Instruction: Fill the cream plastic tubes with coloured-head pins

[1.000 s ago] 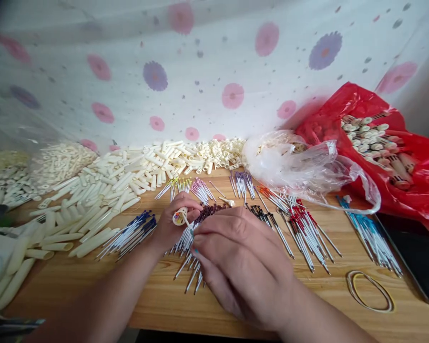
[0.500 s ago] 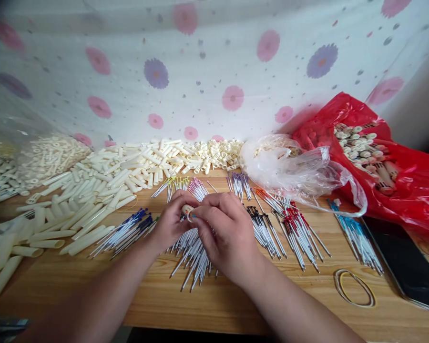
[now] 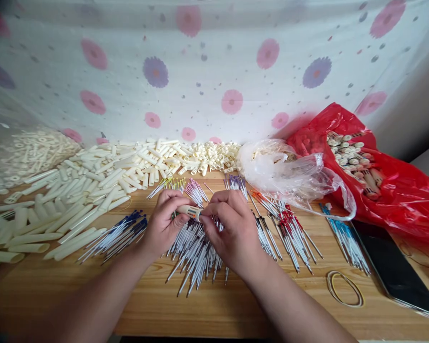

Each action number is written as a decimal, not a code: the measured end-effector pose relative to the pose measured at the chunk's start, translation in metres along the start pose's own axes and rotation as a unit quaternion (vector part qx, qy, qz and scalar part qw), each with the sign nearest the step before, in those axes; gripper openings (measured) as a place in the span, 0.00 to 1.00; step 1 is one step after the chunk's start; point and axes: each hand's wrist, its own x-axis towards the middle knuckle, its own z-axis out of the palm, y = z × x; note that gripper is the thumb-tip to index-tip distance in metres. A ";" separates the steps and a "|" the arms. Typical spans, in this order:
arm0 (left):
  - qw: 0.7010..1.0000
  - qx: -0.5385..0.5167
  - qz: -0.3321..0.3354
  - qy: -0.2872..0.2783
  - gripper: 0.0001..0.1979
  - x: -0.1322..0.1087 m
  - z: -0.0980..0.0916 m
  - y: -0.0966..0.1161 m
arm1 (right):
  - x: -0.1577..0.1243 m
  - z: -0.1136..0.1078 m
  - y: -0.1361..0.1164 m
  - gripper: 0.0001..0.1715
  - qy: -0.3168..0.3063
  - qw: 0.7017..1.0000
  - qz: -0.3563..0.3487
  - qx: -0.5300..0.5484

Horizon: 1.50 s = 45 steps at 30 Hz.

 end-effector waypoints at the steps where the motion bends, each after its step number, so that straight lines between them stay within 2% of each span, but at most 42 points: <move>1: 1.000 0.013 0.004 0.011 0.21 0.000 0.000 0.000 | 0.000 0.000 0.001 0.05 -0.001 1.000 0.003 0.003; 6: 0.998 0.055 0.007 0.037 0.20 -0.001 0.002 0.000 | -0.002 0.005 0.003 0.05 0.002 0.999 0.026 0.036; 12: 0.995 0.075 0.012 0.063 0.19 -0.001 0.001 0.002 | -0.008 0.014 0.002 0.05 0.028 0.989 0.089 0.118; 15: 0.993 0.085 0.014 0.077 0.19 -0.001 0.000 0.002 | -0.012 0.018 0.003 0.07 0.023 0.972 0.131 0.196; 18: 0.992 0.088 0.011 0.085 0.18 -0.001 -0.001 0.001 | -0.016 0.023 0.006 0.10 0.003 0.938 0.176 0.298; 21: 0.996 0.056 -0.006 0.068 0.17 0.000 -0.001 -0.003 | -0.016 0.024 0.010 0.11 0.006 0.922 0.195 0.335; 23: 0.999 -0.007 -0.036 0.040 0.16 0.001 0.000 -0.007 | -0.012 0.017 0.016 0.09 0.044 0.936 0.183 0.299; 25: 0.992 -0.096 -0.085 0.006 0.16 -0.001 0.001 -0.012 | -0.005 0.001 0.027 0.07 0.100 0.951 0.188 0.222; 26: 0.985 -0.135 -0.110 -0.008 0.15 -0.002 0.002 -0.014 | -0.001 -0.011 0.034 0.07 0.122 0.954 0.205 0.180; 28: 0.973 -0.180 -0.140 -0.029 0.15 -0.004 0.004 -0.017 | 0.000 -0.039 0.048 0.12 0.122 0.951 0.264 0.106; 31: 0.969 -0.198 -0.141 -0.044 0.17 -0.006 0.006 -0.019 | -0.015 -0.082 0.065 0.11 0.062 0.945 0.319 0.026; 33: 0.966 -0.210 -0.141 -0.050 0.17 -0.006 0.006 -0.019 | -0.037 -0.102 0.072 0.06 -0.023 0.938 0.337 -0.072; 35: 0.965 -0.212 -0.147 -0.054 0.17 -0.005 0.006 -0.017 | -0.061 -0.114 0.077 0.08 -0.151 0.905 0.336 -0.213; 37: 0.967 -0.198 -0.148 -0.060 0.15 -0.004 0.006 -0.014 | -0.083 -0.118 0.080 0.11 -0.235 0.854 0.344 -0.311; 40: 0.975 -0.164 -0.135 -0.065 0.13 -0.001 0.005 -0.009 | -0.100 -0.118 0.080 0.12 -0.262 0.815 0.365 -0.365; 45: 0.979 -0.154 -0.118 -0.060 0.12 0.000 0.004 -0.006 | -0.097 -0.106 0.072 0.12 -0.268 0.819 0.352 -0.365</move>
